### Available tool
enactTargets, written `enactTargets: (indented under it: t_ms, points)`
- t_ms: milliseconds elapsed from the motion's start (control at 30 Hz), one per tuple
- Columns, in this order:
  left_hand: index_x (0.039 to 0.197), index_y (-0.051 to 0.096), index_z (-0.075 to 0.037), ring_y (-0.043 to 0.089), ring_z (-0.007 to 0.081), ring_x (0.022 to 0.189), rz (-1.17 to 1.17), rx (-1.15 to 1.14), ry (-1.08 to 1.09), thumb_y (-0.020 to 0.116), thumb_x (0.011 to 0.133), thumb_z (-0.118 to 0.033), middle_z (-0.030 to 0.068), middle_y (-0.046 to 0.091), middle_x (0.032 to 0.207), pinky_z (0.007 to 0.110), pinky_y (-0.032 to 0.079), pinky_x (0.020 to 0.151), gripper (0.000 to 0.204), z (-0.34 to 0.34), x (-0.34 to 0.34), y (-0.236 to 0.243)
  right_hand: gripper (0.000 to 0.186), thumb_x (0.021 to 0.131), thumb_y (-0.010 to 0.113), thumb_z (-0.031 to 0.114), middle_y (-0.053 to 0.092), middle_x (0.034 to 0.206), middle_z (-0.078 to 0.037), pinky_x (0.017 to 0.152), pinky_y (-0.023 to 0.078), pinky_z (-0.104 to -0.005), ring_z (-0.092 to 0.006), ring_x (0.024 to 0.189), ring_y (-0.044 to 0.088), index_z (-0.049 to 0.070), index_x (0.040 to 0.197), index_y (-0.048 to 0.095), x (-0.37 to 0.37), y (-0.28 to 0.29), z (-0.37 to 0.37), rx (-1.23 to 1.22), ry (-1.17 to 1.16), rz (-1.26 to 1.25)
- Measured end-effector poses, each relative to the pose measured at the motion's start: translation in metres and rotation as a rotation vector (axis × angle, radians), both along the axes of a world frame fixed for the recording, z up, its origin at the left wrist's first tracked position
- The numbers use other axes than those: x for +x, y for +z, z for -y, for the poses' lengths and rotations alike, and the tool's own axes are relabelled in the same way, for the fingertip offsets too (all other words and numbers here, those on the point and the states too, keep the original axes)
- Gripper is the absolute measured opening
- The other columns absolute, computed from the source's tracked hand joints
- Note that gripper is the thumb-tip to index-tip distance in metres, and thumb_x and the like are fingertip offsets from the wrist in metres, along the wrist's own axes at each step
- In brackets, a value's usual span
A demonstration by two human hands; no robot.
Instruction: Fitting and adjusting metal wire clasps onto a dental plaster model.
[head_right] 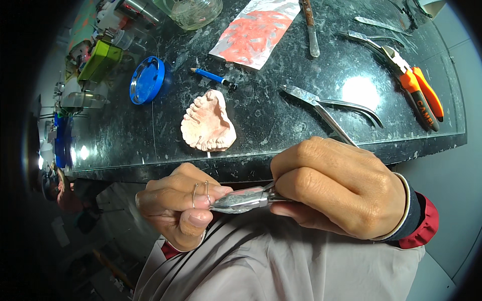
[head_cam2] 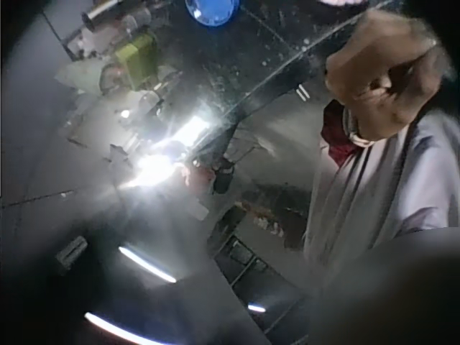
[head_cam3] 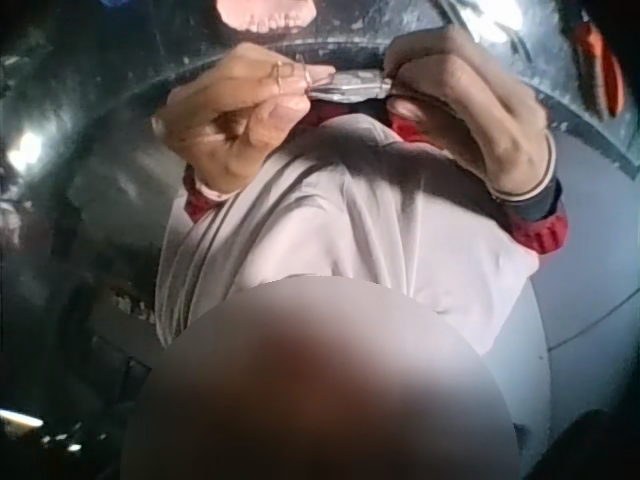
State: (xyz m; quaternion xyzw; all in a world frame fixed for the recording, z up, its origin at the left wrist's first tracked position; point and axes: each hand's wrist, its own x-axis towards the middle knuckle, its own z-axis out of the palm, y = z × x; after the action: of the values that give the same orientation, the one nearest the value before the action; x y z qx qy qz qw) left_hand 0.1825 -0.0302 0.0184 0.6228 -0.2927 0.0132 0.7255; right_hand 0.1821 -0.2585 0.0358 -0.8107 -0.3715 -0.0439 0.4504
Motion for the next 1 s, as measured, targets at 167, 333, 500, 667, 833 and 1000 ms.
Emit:
enactTargets:
  t_ms: [167,333,500,667,833,1000]
  points:
    - [0.092,0.065,0.005,0.069,0.024,0.077,0.052,-0.014,0.016,0.071,0.07,0.013,0.0161,0.068,0.083,0.029,0.058,0.065,0.025,0.002,0.001,-0.004,0.027,0.082,0.07,0.022,0.06,0.08,-0.012,0.052,0.048,-0.0289,-0.0192,0.062,0.06,0.001,0.079,0.054,0.0,-0.001,-0.001,-0.001,-0.018,0.029]
    - [0.095,0.061,0.005,0.069,0.0261,0.079,0.116,0.032,0.078,0.065,0.071,0.015,0.0181,0.067,0.083,0.028,0.056,0.064,0.027,0.004,-0.002,-0.006,0.026,0.079,0.072,0.017,0.058,0.074,-0.012,0.047,0.044,-0.029,-0.0188,0.057,0.057,0.001,0.077,0.052,-0.001,-0.006,-0.005,0.008,-0.044,0.142]
    - [0.096,0.059,0.005,0.068,0.0267,0.08,0.096,-0.063,0.14,0.061,0.072,0.017,0.0198,0.065,0.086,0.029,0.057,0.065,0.027,0.01,-0.008,-0.017,0.024,0.065,0.076,0.004,0.056,0.072,-0.011,0.046,0.045,-0.0297,-0.0195,0.054,0.056,0.0,0.07,0.053,0.001,-0.006,-0.009,0.002,-0.039,0.178]
    - [0.097,0.058,0.005,0.067,0.0266,0.08,0.078,-0.1,0.142,0.059,0.073,0.017,0.0212,0.064,0.086,0.031,0.057,0.067,0.026,0.011,-0.008,-0.02,0.024,0.066,0.076,0.006,0.057,0.073,-0.011,0.045,0.045,-0.0299,-0.0195,0.054,0.056,0.0,0.071,0.053,0.001,-0.009,-0.01,0.001,-0.048,0.199]
    - [0.096,0.06,0.004,0.068,0.0261,0.082,0.089,-0.099,0.149,0.06,0.073,0.016,0.0189,0.066,0.086,0.031,0.057,0.068,0.026,0.008,-0.006,-0.023,0.024,0.069,0.076,0.008,0.059,0.078,-0.011,0.053,0.045,-0.0307,-0.0199,0.062,0.057,0.001,0.078,0.054,0.002,-0.004,-0.009,-0.054,-0.04,0.118]
    - [0.096,0.061,0.003,0.068,0.0248,0.081,0.085,-0.045,0.13,0.063,0.072,0.015,0.0175,0.066,0.085,0.03,0.056,0.067,0.027,0.003,-0.005,-0.018,0.023,0.074,0.073,0.013,0.06,0.081,-0.012,0.059,0.046,-0.0314,-0.021,0.066,0.058,0.001,0.08,0.054,-0.001,-0.002,-0.008,-0.055,-0.039,0.008]
